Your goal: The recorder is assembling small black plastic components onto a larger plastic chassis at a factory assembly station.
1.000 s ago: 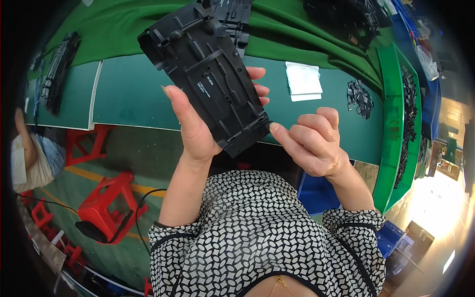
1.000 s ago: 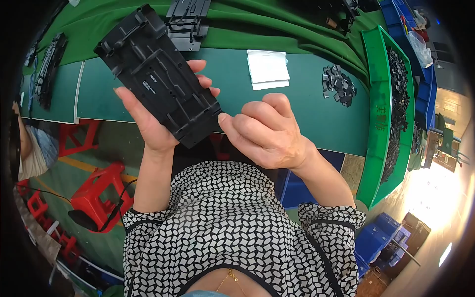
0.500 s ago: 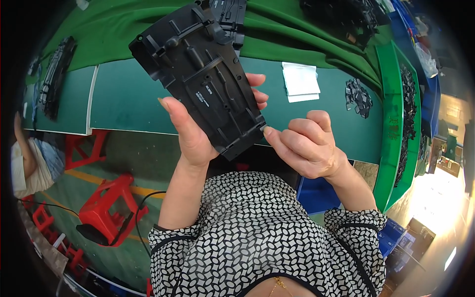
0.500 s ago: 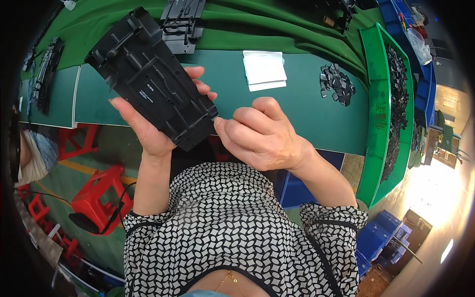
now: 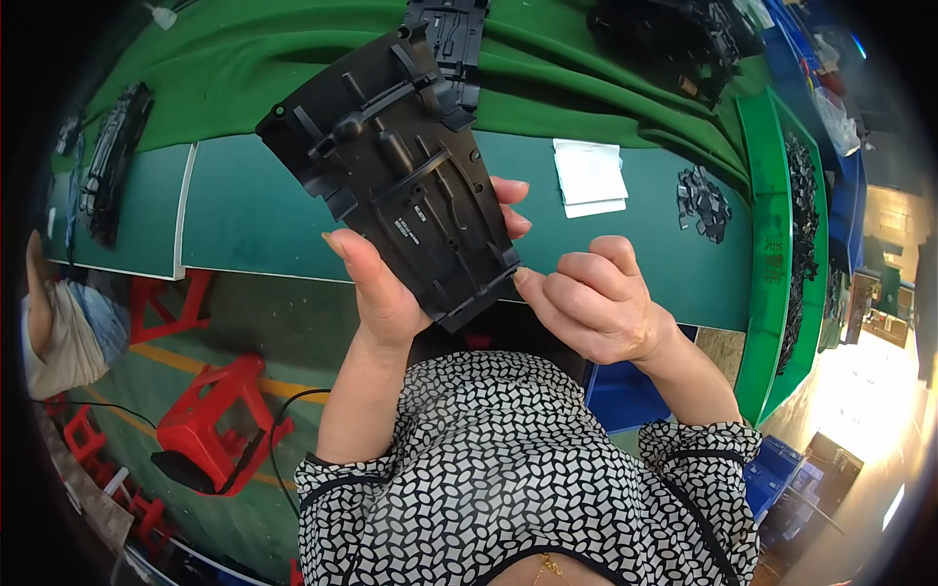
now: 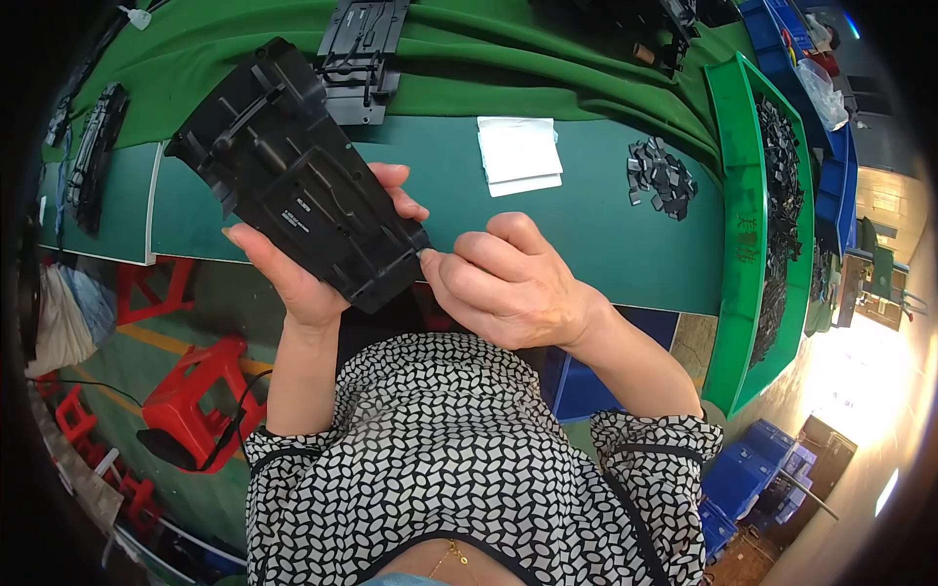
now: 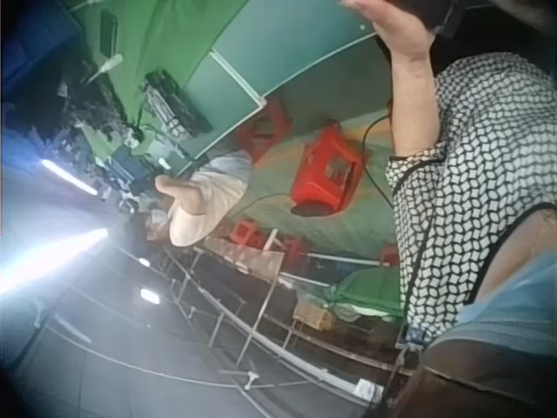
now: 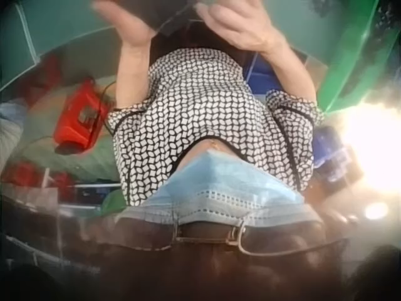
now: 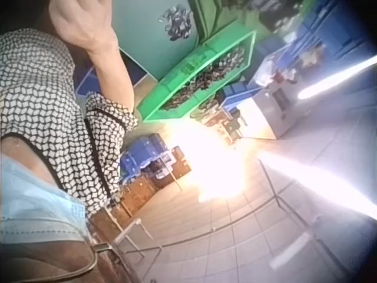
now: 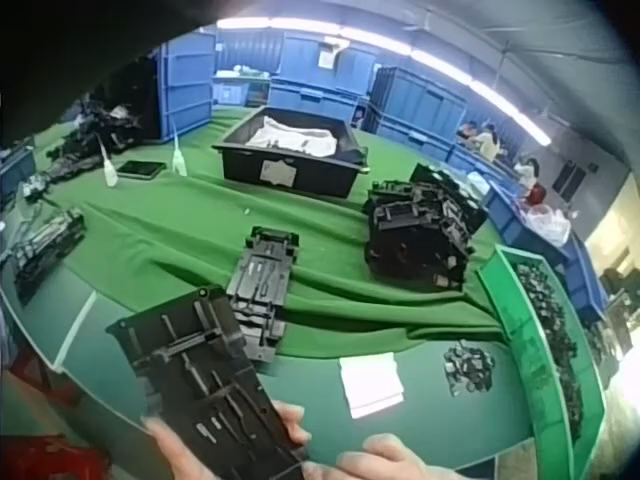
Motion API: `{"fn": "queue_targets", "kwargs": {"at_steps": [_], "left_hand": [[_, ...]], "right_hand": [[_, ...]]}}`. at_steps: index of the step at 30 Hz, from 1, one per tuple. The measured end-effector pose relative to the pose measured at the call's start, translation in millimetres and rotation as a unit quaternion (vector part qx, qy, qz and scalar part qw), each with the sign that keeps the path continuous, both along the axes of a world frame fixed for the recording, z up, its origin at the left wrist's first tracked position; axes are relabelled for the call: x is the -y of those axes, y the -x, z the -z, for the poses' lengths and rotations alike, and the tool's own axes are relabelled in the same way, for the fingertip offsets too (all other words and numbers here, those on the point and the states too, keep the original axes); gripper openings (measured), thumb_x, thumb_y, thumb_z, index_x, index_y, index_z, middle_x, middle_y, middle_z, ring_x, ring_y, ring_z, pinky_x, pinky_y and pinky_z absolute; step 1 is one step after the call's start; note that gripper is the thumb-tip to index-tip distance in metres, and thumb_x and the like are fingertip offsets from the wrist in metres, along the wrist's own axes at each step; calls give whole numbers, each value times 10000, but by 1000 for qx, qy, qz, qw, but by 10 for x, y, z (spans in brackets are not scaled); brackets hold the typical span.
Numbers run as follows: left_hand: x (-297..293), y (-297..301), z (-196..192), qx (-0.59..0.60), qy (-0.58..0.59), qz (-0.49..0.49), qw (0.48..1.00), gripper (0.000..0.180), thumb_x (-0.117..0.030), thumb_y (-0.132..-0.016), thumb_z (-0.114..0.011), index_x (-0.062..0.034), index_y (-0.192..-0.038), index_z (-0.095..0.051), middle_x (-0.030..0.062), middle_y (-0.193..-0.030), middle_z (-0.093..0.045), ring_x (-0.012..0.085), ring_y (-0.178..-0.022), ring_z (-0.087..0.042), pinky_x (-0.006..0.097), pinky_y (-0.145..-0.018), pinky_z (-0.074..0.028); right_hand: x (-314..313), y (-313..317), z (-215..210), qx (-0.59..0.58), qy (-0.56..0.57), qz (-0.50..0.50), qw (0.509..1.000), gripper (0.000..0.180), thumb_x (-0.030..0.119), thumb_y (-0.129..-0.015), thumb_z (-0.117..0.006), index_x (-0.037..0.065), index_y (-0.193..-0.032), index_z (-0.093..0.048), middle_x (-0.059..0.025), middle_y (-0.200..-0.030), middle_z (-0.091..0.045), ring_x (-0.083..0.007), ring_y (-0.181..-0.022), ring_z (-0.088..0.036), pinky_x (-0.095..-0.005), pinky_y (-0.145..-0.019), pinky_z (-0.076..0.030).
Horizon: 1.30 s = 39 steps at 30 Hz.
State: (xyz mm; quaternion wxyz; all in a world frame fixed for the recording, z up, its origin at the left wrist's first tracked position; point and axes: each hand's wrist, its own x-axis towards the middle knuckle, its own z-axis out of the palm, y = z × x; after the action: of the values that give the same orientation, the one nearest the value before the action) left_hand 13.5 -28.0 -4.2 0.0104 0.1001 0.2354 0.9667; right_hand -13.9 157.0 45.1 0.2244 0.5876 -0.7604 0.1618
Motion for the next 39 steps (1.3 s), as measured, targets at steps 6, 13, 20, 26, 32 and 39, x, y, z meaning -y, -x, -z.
{"fn": "queue_targets", "kwargs": {"at_steps": [6, 13, 20, 26, 32, 39], "left_hand": [[9, 6, -8, 8, 36, -9, 999, 1084, -855, -678, -291, 40, -1286, -368, 234, -1197, -509, 260, -995, -584, 369, -811, -515], [11, 6, -4, 2, 15, -9, 1000, 1080, -854, -680, -286, 37, -1286, -368, 234, -1186, -515, 263, -989, -586, 369, -812, -515], [21, -4, -10, 8, 16, -7, 1000, 1083, -854, -672, -307, 38, -1282, -374, 238, -1183, -518, 263, -986, -589, 372, -814, -516], [-4, -4, -6, 7, 14, -5, 1000, 1072, -848, -676, -318, 29, -1290, -373, 238, -1192, -516, 271, -988, -589, 378, -817, -515], [-46, -4, -2, 2, -12, -3, 1000, 976, -818, -728, -298, -41, -1315, -358, 217, -1180, -525, 293, -951, -586, 494, -863, -451], [-76, 8, -16, 23, 6, -53, 998, 977, -820, -740, -239, -42, -1321, -345, 213, -1155, -528, 276, -942, -578, 513, -833, -469]], "right_hand": [[-24, -6, 27, 6, -8, -1, 1000, 298, 64, -586, -675, 21, -880, -676, 11, -792, -501, -150, -744, -509, -297, -643, -368], [-21, -13, 31, 23, -7, -2, 1000, 311, 75, -582, -660, 14, -887, -675, 5, -787, -497, -154, -753, -507, -299, -648, -375], [5, -2, 5, 17, -1, -6, 1000, 263, 74, -573, -674, -5, -822, -654, -9, -789, -478, -146, -749, -513, -291, -648, -371], [-24, 3, -14, 26, -11, -3, 1000, 270, 70, -575, -674, -4, -833, -649, -14, -801, -481, -150, -757, -517, -294, -655, -377], [-43, 21, 1, 20, 18, -6, 1000, 272, 101, -567, -644, -1, -819, -626, -23, -819, -499, -157, -757, -524, -292, -660, -383], [-224, -47, -100, 65, 40, 27, 997, 339, 111, -638, -648, 2, -959, -653, -24, -848, -515, -171, -779, -532, -308, -678, -403]]}}
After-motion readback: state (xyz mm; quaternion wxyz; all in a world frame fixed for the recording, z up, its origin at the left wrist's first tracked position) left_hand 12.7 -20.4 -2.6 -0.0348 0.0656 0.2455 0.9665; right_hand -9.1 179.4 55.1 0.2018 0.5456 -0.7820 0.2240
